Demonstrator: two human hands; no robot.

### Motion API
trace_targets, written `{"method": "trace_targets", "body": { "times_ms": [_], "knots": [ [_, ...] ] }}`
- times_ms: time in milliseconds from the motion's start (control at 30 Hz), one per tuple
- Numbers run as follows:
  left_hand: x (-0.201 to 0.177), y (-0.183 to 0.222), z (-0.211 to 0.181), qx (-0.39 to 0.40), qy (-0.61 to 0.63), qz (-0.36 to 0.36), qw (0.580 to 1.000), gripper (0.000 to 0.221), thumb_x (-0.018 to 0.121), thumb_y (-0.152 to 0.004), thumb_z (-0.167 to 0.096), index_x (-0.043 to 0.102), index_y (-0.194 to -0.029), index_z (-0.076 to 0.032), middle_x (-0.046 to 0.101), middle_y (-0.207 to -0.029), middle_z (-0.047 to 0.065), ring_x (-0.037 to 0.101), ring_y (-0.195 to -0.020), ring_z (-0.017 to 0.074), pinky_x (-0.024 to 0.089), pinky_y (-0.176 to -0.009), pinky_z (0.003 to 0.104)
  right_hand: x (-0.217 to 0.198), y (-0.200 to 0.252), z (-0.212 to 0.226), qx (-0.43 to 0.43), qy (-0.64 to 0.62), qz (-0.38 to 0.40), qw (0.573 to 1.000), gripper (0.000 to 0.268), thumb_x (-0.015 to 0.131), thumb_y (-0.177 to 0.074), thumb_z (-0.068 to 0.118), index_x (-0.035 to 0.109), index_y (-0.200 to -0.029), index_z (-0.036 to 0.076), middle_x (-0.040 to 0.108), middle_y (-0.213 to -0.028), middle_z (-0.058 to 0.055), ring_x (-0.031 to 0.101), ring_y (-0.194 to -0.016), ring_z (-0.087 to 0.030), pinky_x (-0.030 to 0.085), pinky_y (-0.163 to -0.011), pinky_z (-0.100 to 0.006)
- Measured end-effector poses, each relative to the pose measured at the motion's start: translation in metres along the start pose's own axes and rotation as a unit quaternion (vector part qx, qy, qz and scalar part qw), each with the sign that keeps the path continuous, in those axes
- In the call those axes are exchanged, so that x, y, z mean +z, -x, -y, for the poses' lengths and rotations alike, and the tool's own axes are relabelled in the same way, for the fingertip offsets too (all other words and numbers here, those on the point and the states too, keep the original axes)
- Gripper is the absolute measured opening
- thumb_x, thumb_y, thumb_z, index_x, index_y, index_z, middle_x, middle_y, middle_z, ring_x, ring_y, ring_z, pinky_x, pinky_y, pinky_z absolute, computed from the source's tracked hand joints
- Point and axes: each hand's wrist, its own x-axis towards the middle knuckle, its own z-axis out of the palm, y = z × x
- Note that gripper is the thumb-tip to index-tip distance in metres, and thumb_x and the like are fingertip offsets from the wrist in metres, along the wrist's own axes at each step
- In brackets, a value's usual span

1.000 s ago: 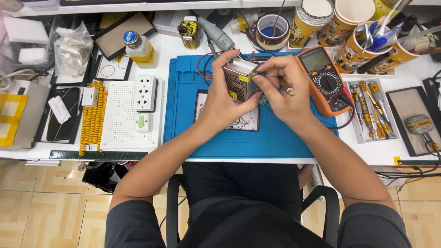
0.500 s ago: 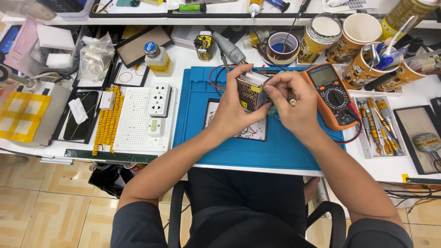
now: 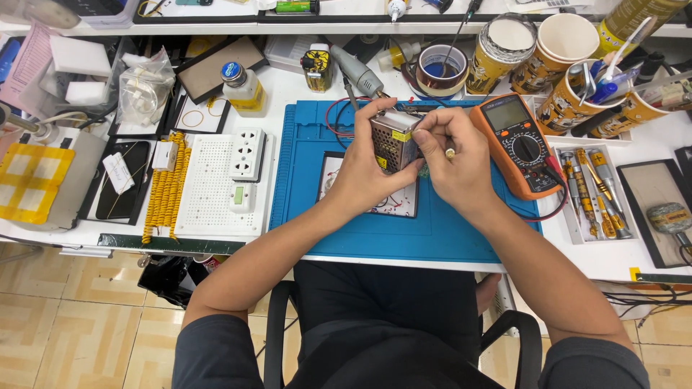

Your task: Disassembling and inspecting an electronic power supply unit using a screwdriver and multimeter

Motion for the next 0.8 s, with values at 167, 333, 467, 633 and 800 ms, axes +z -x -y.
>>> {"method": "trace_targets", "body": {
  "times_ms": [167,333,467,633,800],
  "knots": [
    [0.001,0.000,0.002,-0.007,0.015,0.003,1.000,0.091,0.090,-0.094,-0.016,0.032,-0.164,-0.013,0.065,-0.137,0.026,0.070,-0.127,0.0478,0.054,-0.112,0.068,0.001,0.003,-0.005,0.003,0.004,0.000,1.000,0.004,0.074,-0.115,0.000,0.071,-0.115,-0.003,0.064,-0.074,-0.011,0.052,-0.061,-0.015,0.046,-0.062,-0.030],
    [0.003,0.000,0.002,-0.014,0.026,0.003,1.000,0.091,0.090,-0.093,-0.017,0.033,-0.164,-0.014,0.066,-0.136,0.025,0.072,-0.125,0.0471,0.055,-0.110,0.068,0.004,0.003,-0.008,0.001,0.004,-0.005,1.000,0.005,0.072,-0.116,0.001,0.069,-0.114,-0.002,0.070,-0.080,-0.015,0.055,-0.063,-0.016,0.049,-0.064,-0.032],
    [0.004,-0.001,0.007,-0.044,0.061,0.013,0.997,0.089,0.090,-0.093,-0.020,0.035,-0.164,-0.015,0.066,-0.137,0.025,0.069,-0.129,0.0447,0.053,-0.112,0.068,0.004,0.003,-0.009,-0.005,0.009,0.000,1.000,0.006,0.069,-0.117,0.003,0.068,-0.114,-0.003,0.065,-0.074,-0.013,0.052,-0.060,-0.018,0.046,-0.062,-0.032],
    [0.006,0.000,0.025,-0.059,0.103,0.025,0.993,0.088,0.091,-0.094,-0.023,0.038,-0.164,-0.017,0.065,-0.141,0.023,0.066,-0.136,0.0407,0.051,-0.117,0.067,0.006,0.004,-0.012,-0.011,0.021,-0.002,1.000,0.008,0.069,-0.118,0.005,0.068,-0.115,-0.002,0.065,-0.075,-0.013,0.055,-0.061,-0.020,0.046,-0.063,-0.034],
    [0.003,-0.001,0.033,-0.056,0.122,0.041,0.990,0.087,0.091,-0.095,-0.021,0.038,-0.164,-0.016,0.063,-0.143,0.021,0.064,-0.137,0.0352,0.049,-0.119,0.064,0.005,0.003,-0.010,-0.022,0.002,0.006,1.000,0.008,0.067,-0.118,0.006,0.066,-0.115,-0.001,0.062,-0.075,-0.011,0.053,-0.062,-0.020,0.047,-0.065,-0.034]
  ]
}}
